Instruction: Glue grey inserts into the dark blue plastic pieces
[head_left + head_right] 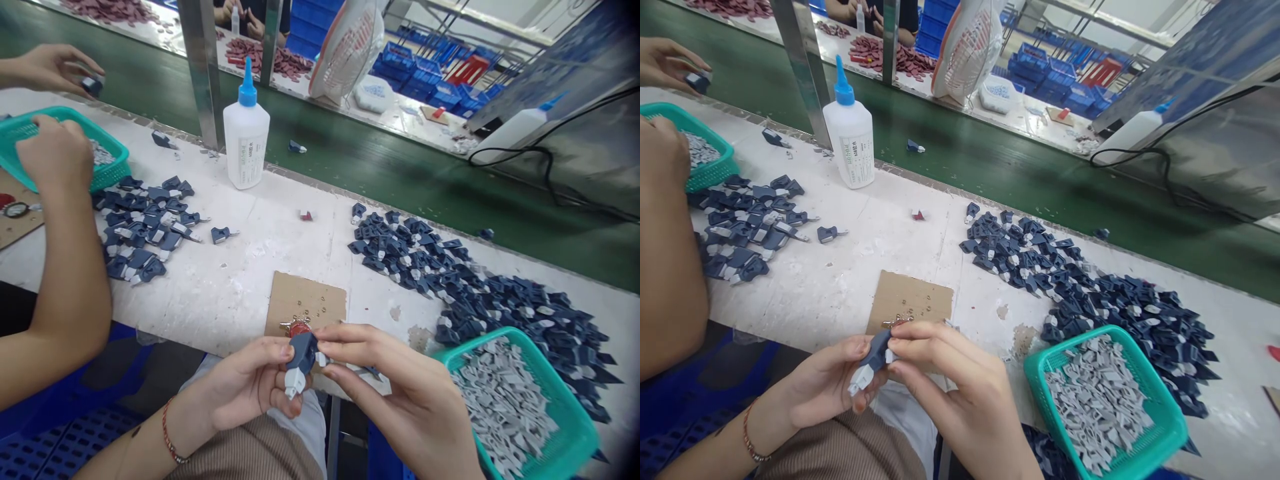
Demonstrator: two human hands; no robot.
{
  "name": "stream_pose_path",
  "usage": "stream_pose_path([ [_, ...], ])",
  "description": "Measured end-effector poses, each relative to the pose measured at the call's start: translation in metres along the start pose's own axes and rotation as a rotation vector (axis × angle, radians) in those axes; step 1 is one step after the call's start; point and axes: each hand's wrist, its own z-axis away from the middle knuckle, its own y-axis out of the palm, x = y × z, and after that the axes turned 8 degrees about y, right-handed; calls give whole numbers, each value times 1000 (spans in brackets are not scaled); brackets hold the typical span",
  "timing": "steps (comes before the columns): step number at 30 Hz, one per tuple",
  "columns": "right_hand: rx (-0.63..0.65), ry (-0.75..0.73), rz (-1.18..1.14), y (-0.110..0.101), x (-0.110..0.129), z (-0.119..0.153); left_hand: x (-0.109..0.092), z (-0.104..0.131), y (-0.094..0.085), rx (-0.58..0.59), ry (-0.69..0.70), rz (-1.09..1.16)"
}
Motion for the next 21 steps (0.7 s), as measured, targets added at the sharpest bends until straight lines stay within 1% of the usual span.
stream_pose_path([
  [5,90,-79,105,-7,3,-6,2,2,-2,-20,-46,2],
  [11,142,-145,199,-12,5,-8,5,0,-6,-14,-65,50],
  [17,209,-167,200,-16,5,-10,7,-1,-9,6,-93,69],
  [21,280,-110,149,-18,3,-12,6,0,-7,-5,-94,-6],
])
